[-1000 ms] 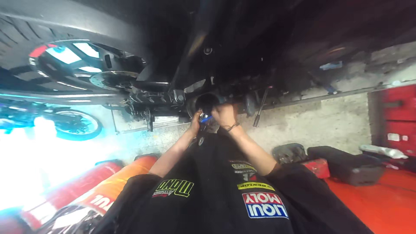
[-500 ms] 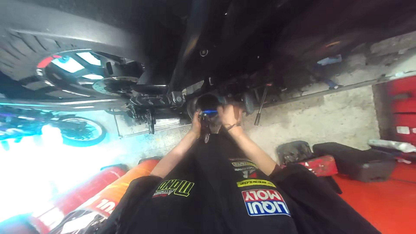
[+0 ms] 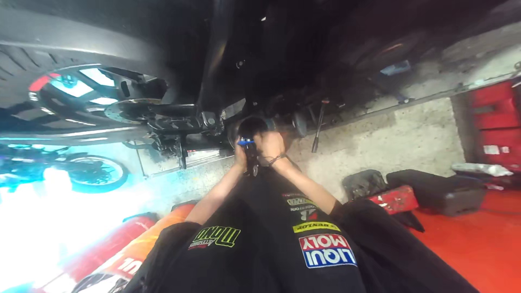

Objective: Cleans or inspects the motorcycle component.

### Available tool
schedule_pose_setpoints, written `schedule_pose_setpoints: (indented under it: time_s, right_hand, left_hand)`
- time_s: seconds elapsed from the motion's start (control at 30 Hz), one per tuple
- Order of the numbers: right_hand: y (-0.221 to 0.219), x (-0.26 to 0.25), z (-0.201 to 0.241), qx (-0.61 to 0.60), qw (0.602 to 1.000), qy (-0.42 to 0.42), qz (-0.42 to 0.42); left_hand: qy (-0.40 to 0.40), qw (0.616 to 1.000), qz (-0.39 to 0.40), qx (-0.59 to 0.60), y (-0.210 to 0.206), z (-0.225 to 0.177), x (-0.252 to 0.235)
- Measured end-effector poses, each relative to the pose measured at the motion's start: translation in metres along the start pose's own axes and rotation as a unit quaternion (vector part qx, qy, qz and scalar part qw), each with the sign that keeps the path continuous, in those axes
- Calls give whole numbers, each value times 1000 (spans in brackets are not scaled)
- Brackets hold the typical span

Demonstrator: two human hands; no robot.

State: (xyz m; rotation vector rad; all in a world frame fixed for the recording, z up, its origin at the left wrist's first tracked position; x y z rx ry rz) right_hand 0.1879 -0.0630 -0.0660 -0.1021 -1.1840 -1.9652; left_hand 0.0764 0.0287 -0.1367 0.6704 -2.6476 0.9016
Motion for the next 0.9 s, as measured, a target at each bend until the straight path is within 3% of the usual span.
schedule_pose_setpoints:
  time_s: [0.07,0.17,0.27,0.4,0.53,0.63,0.7,0.8,0.83,0.87,0.9]
  right_hand:
    - [-4,3,-14,30,999,-18,-8]
    - [-5,-5,-76,110,989,-100,-9]
    - [-27,-10,-77,80,990,-109,37]
    - [-32,-31,-41,64,992,-49,96]
    - [-16,-11,-60,85,990,4,115]
    - [-21,44,-158,6,978,-23,206]
    - [-49,93,-249,-124,947,-128,269]
    - [-55,173,-329,-320,857,-333,230]
    - [-47,198,-346,-373,842,-308,238]
    - [-37,221,-355,-443,833,-191,270]
    - [-12,242,-342,-489,815,-35,307]
  left_hand:
    - [6,1000,-29,4,5,-5,6]
    - [-16,996,-73,37,14,-15,4]
    - [-23,993,-105,54,34,-16,9]
    - [63,985,2,163,28,15,-4]
    - [83,965,84,235,26,19,0]
    - [119,895,183,388,25,38,2]
    - [153,860,208,441,22,48,2]
    - [151,859,203,444,16,55,-5]
    - [145,864,202,439,12,58,-12]
    - [146,865,206,433,14,62,-20]
    - [137,894,180,386,18,64,-25]
Point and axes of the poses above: each hand's wrist, its own x-axis away from the middle knuckle, its own y-axis out of the back of the hand, z = x × y, the point moved 5 cm from there along -x, towards the middle knuckle, and after that the axes turned 13 degrees about z, right-handed, at the moved point
